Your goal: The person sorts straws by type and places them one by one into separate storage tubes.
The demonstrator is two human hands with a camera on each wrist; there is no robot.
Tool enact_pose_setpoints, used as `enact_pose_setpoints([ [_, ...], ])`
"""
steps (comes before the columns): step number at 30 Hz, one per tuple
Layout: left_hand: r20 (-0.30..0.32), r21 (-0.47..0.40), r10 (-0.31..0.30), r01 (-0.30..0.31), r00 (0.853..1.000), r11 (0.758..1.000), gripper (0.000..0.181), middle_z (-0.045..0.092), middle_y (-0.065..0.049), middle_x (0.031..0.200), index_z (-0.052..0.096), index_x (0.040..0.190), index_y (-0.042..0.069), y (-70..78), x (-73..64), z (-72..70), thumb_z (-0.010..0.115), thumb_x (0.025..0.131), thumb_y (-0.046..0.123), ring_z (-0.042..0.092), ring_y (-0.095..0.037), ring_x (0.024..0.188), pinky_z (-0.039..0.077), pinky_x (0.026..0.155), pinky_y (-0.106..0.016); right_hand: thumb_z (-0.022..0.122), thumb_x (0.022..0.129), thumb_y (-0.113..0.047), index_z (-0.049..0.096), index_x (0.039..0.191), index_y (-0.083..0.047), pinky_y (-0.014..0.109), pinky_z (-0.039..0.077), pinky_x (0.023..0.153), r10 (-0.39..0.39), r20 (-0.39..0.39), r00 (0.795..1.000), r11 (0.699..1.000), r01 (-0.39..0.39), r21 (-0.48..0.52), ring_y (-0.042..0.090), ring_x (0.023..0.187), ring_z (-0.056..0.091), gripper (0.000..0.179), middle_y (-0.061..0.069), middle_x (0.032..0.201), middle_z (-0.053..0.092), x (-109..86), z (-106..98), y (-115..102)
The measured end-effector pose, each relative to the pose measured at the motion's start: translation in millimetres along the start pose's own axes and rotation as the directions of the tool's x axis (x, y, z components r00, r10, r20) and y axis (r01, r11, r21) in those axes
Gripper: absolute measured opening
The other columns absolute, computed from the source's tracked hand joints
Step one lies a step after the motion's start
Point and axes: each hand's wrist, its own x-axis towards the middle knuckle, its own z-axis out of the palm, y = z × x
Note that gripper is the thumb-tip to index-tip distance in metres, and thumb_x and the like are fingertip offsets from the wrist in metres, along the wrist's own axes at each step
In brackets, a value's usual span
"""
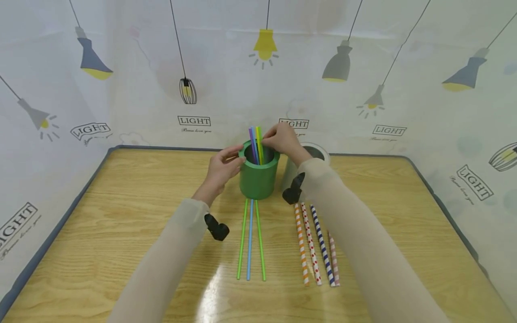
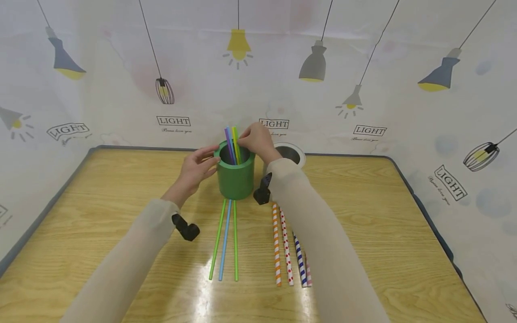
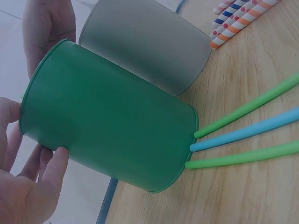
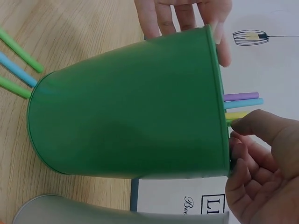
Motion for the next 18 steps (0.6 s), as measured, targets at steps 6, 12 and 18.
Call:
enact_pose_setpoints([
  [6, -0.001, 0.008, -0.003, 0.003, 1.000, 1.000, 0.040, 0.050, -0.008, 0.126, 0.056, 0.126, 0.014, -0.5, 0.6, 0.2, 0.063, 0.087, 0.012, 0.051, -0.022, 0.112, 0.049, 0.087, -0.031, 0.063, 0.085, -0.016, 0.067, 0.102, -0.001, 0.029, 0.055, 0.064, 0.040, 0.051, 0.998, 0.992, -0.046, 0.121, 0.022, 0.081, 0.059, 0.023, 0.013, 0.095, 0.062, -6.8, -6.6, 2.0],
  [12, 0.001, 0.005, -0.004, 0.004, 1.000, 1.000, 0.041, 0.049, -0.009, 0.127, 0.055, 0.126, 0.013, -1.3, 1.8, -0.3, 0.063, 0.087, 0.012, 0.050, -0.023, 0.113, 0.049, 0.088, -0.031, 0.063, 0.086, -0.013, 0.065, 0.104, 0.002, 0.029, 0.056, 0.062, 0.017, 0.107, 0.994, 0.986, -0.034, 0.162, 0.023, 0.079, 0.061, 0.023, 0.016, 0.093, 0.062, -20.2, -14.2, 0.3],
  [18, -0.002, -0.005, -0.006, 0.006, 1.000, 1.000, 0.041, 0.049, -0.009, 0.127, 0.055, 0.126, 0.013, -3.1, 3.7, 0.5, 0.064, 0.086, 0.012, 0.050, -0.023, 0.113, 0.049, 0.087, -0.029, 0.063, 0.086, -0.012, 0.065, 0.101, 0.002, 0.034, 0.057, 0.061, -0.028, 0.175, 0.984, 0.987, 0.000, 0.158, 0.027, 0.077, 0.063, 0.020, 0.016, 0.089, 0.064, -40.4, -18.4, -1.5],
])
